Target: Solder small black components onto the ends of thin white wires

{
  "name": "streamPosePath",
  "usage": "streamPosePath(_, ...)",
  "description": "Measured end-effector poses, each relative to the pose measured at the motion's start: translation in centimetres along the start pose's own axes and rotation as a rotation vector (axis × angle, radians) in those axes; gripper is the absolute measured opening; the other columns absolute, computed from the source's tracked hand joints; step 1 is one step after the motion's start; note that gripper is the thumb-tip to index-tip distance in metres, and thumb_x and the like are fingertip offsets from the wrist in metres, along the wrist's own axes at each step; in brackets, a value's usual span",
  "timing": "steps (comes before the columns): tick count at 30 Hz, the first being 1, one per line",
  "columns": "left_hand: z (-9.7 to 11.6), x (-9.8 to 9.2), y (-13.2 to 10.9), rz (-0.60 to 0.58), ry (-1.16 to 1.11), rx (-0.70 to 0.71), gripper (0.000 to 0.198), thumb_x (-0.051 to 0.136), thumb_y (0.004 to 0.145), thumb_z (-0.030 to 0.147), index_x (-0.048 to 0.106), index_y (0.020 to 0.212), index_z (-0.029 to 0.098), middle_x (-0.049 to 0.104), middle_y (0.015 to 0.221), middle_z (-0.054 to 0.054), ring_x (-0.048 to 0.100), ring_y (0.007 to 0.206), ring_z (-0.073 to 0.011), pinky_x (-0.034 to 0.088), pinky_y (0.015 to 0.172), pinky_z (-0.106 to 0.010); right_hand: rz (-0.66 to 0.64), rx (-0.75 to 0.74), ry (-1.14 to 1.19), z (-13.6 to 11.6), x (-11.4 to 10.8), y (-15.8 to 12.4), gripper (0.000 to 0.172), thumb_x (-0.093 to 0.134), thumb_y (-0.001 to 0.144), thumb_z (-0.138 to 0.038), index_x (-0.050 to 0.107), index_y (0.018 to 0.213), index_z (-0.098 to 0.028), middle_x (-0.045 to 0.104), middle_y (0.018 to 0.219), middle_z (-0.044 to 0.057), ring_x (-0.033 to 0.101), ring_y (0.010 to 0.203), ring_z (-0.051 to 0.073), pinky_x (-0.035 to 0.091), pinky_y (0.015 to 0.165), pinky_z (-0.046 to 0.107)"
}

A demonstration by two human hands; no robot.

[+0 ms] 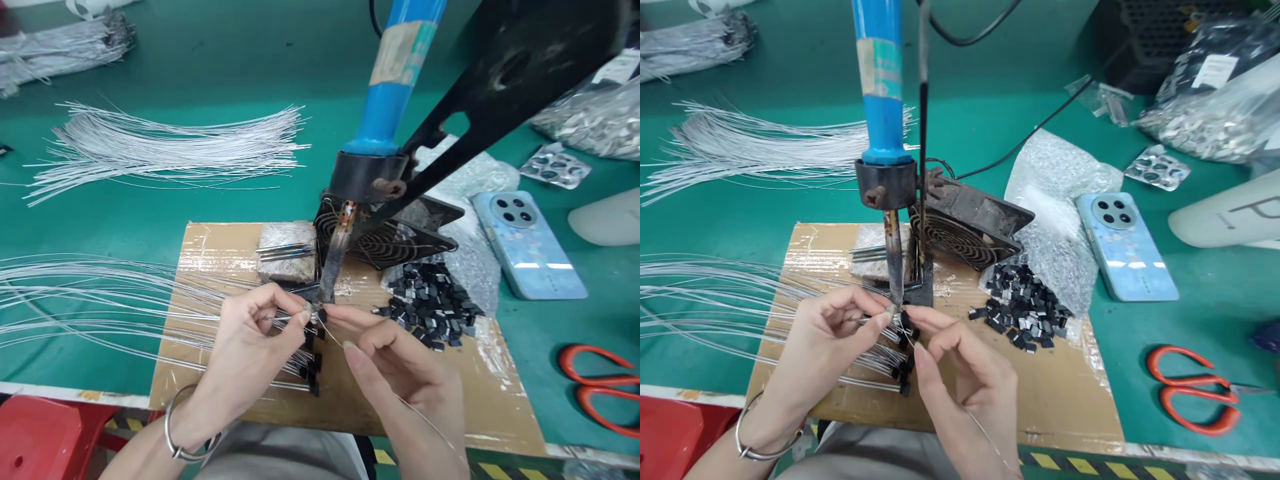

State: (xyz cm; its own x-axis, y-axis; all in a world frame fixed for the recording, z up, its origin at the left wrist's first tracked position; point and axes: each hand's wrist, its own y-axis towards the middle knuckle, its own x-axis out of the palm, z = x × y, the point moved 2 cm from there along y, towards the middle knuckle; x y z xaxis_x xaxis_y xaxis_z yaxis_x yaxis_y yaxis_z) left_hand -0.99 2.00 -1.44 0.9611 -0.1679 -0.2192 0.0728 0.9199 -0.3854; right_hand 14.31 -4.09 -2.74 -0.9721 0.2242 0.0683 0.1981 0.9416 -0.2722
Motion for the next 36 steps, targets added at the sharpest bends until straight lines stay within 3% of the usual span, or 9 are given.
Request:
streamPosePath(13,0.44,-0.1,0.53,0.008,0.003,-0.005,0.007,0.07,0.077,0.017,0.067,0.071,0.016,0.075,0.084,-0.003,0.057,0.061,-0.0107,0.04,0.052,-0.022,0.046,0.002,0.072,-0.51,0.42,0.63,0.02,0.071,0.09,-0.024,0.061,0.072,-0.023,0.076,0.117,0.005,0.072,0.111,0.021,0.057,0.102,0.034)
streamPosePath(20,0.65,-0.16,0.45,0.011,-0.025,0.008,0.007,0.07,0.077,0.016,0.067,0.071,0.017,0.076,0.085,-0.003,0.062,0.067,-0.0132,0.044,0.056,-0.022,0.03,-0.035,0.053,-0.34,0.03,0.86,0.021,0.07,0.09,-0.025,0.06,0.071,-0.023,0.076,0.118,0.006,0.073,0.111,0.023,0.057,0.101,0.035)
streamPosePath(32,0.86,-0.25,0.34,0.014,-0.019,0.039,0.007,0.07,0.077,0.016,0.068,0.07,0.017,0.076,0.083,-0.002,0.058,0.062,-0.0113,0.041,0.053,-0.022,-0.011,-0.104,0.08,-0.13,-0.05,0.97,0.019,0.07,0.09,-0.021,0.063,0.073,-0.024,0.077,0.118,0.003,0.073,0.111,0.019,0.058,0.099,0.028)
streamPosePath(36,0.86,-0.3,0.33,0.018,-0.008,0.03,0.008,0.07,0.078,0.017,0.068,0.071,0.018,0.076,0.085,-0.002,0.058,0.062,-0.0115,0.041,0.053,-0.022,0.019,-0.059,0.065,-0.38,0.0,0.87,0.02,0.07,0.09,-0.022,0.062,0.071,-0.024,0.077,0.117,0.004,0.072,0.111,0.02,0.057,0.1,0.031)
